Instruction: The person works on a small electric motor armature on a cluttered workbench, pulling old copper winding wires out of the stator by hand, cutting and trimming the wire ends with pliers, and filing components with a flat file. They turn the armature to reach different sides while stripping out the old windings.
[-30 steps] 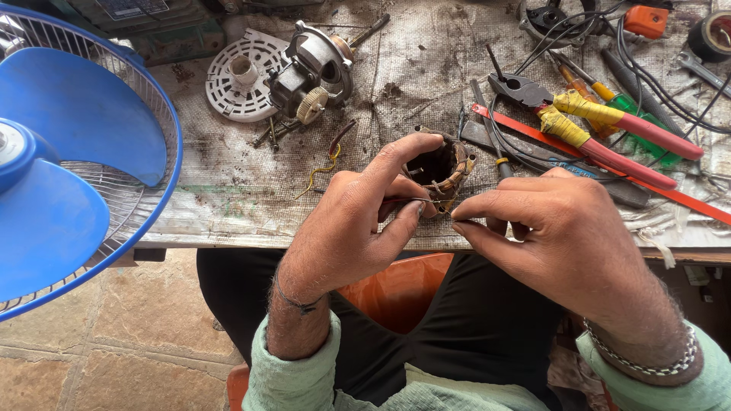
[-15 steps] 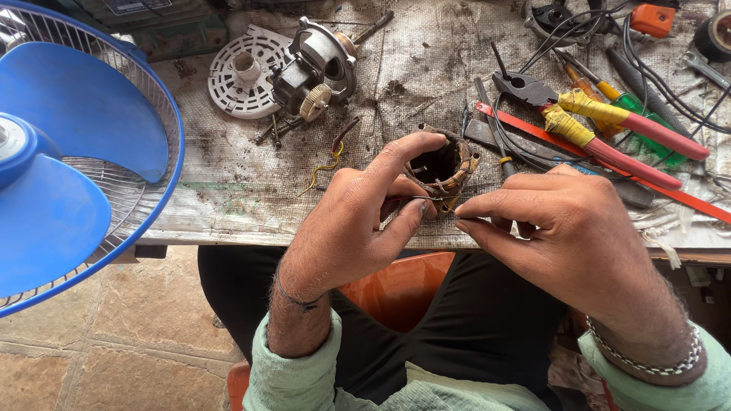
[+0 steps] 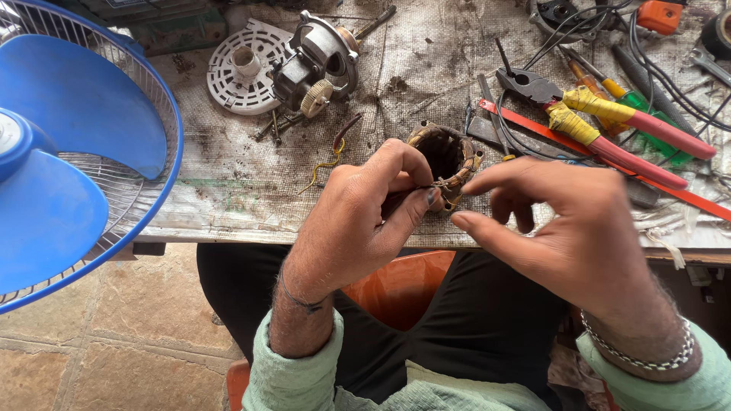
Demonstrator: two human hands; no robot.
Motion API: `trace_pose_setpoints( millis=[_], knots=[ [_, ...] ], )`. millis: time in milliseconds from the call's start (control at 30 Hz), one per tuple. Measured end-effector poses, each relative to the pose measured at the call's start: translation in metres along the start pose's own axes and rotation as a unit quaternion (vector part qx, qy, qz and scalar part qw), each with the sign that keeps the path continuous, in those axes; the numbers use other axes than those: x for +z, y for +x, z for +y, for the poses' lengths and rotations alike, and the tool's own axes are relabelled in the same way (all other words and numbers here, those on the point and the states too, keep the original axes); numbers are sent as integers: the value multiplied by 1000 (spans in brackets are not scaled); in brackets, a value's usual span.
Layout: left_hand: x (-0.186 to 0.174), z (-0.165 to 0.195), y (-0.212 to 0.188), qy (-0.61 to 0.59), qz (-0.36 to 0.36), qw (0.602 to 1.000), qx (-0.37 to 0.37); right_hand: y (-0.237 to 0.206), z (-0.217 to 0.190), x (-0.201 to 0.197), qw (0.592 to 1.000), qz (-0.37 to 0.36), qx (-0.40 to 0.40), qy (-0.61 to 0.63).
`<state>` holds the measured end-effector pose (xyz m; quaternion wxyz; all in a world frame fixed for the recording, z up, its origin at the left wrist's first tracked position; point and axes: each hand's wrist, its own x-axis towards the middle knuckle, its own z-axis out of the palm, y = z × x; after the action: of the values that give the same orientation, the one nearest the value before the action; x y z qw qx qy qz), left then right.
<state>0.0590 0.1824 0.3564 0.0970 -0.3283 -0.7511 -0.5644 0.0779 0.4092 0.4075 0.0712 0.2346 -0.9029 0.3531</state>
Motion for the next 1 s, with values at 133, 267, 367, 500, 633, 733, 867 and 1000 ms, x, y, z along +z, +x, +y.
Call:
trace_pose_setpoints(
  millis=[133, 267, 367, 500, 633, 733, 867, 1000],
  knots=[
    [2, 6, -2, 19, 37, 999, 16, -6, -3, -2, 993, 100, -68, 14],
    [8, 15, 0, 58, 73, 994, 64, -7, -11, 1, 979, 130, -149, -49],
    [11, 22, 2, 76, 90, 988, 99, -6, -13, 1, 979, 137, -137, -54],
    [8, 32, 0, 71, 99, 981, 148, -9, -10, 0, 976, 157, -146, -29],
    [6, 42, -3, 63, 106, 979, 164, -13, 0, -3, 965, 163, -204, 9],
    [5, 47, -4, 60, 111, 979, 162, -19, 7, -9, 963, 146, -228, 2],
    [6, 48, -4, 62, 112, 978, 163, -23, 9, -13, 966, 125, -223, -21],
    [5, 47, -4, 60, 119, 978, 160, -20, 8, -19, 966, 98, -238, -39]
  ],
)
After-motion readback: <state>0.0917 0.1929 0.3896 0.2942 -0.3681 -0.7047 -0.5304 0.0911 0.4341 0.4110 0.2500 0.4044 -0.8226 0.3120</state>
